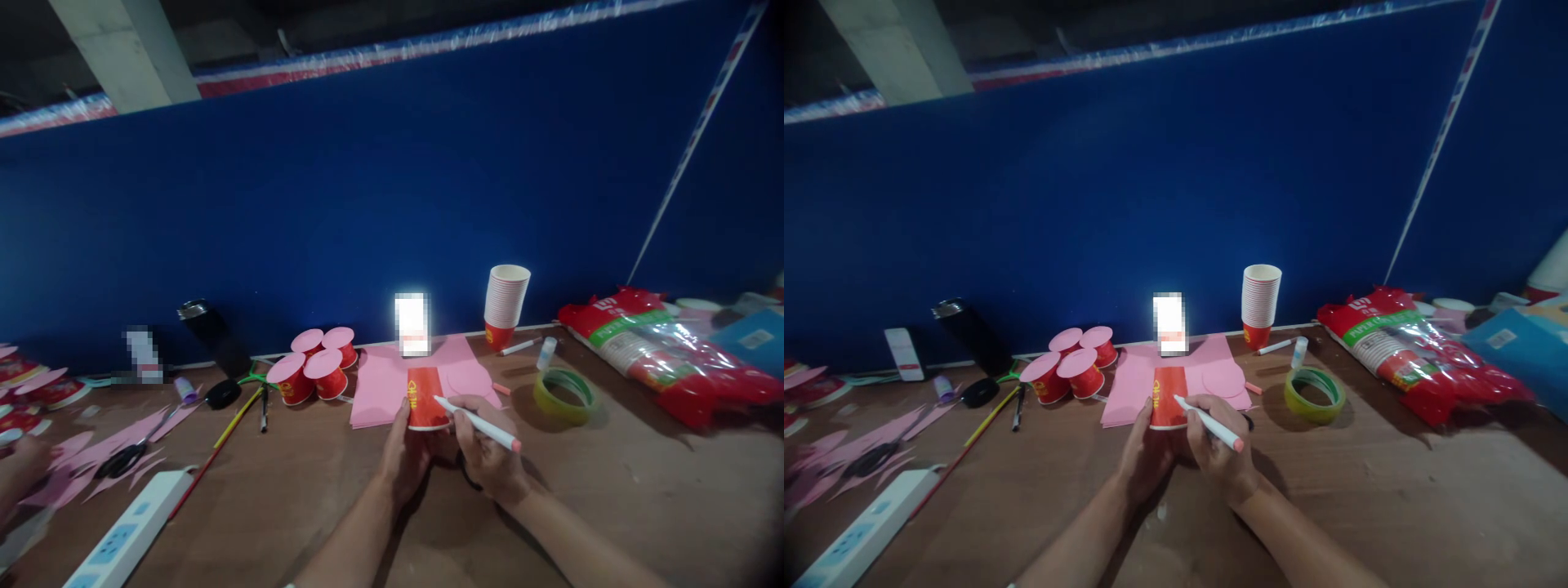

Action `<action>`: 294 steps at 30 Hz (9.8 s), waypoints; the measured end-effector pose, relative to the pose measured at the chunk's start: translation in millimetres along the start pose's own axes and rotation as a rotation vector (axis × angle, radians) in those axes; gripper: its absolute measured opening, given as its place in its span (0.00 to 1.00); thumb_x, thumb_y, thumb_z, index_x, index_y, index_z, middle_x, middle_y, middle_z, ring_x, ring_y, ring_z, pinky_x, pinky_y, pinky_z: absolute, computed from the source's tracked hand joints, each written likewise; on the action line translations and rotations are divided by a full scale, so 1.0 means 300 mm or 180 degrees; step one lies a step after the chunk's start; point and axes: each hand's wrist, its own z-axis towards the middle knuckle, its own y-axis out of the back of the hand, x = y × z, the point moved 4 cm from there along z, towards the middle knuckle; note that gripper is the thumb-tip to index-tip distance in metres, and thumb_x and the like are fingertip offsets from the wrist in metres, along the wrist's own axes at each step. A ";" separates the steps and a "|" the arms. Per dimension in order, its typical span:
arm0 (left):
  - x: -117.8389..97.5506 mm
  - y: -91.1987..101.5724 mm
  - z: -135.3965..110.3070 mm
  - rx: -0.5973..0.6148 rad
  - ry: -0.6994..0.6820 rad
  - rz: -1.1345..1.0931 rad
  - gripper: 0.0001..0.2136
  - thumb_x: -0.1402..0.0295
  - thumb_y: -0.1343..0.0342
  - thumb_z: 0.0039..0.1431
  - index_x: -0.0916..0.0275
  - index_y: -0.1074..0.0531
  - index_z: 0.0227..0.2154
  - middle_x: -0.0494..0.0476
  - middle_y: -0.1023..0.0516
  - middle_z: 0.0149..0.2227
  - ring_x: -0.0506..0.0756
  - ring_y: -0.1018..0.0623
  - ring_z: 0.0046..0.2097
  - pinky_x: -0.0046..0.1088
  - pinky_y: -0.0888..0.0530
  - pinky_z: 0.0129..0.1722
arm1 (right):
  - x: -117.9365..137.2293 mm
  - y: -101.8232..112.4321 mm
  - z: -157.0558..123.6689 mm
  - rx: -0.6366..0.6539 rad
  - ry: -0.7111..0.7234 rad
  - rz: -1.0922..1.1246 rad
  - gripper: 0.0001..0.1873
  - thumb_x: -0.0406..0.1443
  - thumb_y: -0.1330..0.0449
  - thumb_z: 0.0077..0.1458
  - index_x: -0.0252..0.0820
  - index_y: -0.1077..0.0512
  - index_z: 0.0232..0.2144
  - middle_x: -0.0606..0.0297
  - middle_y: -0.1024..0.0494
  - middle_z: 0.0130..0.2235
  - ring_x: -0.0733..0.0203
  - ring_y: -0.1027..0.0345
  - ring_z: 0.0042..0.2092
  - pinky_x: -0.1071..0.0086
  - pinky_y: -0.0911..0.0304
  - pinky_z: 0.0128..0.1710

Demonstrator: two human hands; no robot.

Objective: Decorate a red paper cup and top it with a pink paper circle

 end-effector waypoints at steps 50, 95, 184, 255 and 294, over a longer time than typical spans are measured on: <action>0.009 0.014 0.003 -0.0149 0.0272 -0.0246 0.26 0.50 0.50 0.60 0.69 0.29 0.50 0.66 0.20 0.43 0.64 0.22 0.46 0.39 0.29 0.48 | 0.009 -0.007 -0.001 -0.0057 0.0257 -0.0033 0.06 0.30 0.44 0.59 0.40 0.27 0.37 0.62 0.21 0.33 0.60 0.25 0.35 0.68 0.30 0.37; 0.008 -0.001 -0.005 -0.0033 0.0373 -0.0115 0.28 0.49 0.49 0.59 0.68 0.30 0.51 0.67 0.21 0.44 0.64 0.22 0.46 0.40 0.29 0.48 | 0.017 -0.005 0.008 0.0056 0.0082 -0.0094 0.07 0.33 0.46 0.60 0.41 0.27 0.35 0.60 0.21 0.32 0.58 0.25 0.34 0.66 0.29 0.35; 0.008 -0.004 -0.006 0.0056 0.0356 -0.0004 0.27 0.49 0.52 0.61 0.69 0.29 0.49 0.66 0.20 0.41 0.63 0.22 0.44 0.39 0.30 0.47 | 0.013 -0.009 -0.002 0.0042 0.0105 -0.0087 0.07 0.33 0.45 0.60 0.40 0.27 0.35 0.61 0.20 0.32 0.58 0.25 0.34 0.67 0.29 0.35; 0.003 0.018 0.002 -0.0346 0.0203 -0.0424 0.23 0.53 0.52 0.63 0.71 0.26 0.45 0.63 0.19 0.40 0.58 0.21 0.41 0.34 0.28 0.48 | 0.029 0.000 -0.001 0.0003 0.0331 -0.0111 0.07 0.31 0.46 0.59 0.39 0.26 0.35 0.61 0.20 0.31 0.60 0.25 0.33 0.68 0.30 0.34; 0.000 0.001 0.000 -0.0063 0.0160 -0.0322 0.25 0.51 0.52 0.62 0.70 0.28 0.47 0.65 0.20 0.41 0.61 0.21 0.44 0.38 0.29 0.50 | 0.009 -0.007 -0.005 0.0017 0.0247 -0.0132 0.07 0.31 0.45 0.59 0.39 0.26 0.36 0.61 0.20 0.31 0.60 0.26 0.33 0.68 0.30 0.34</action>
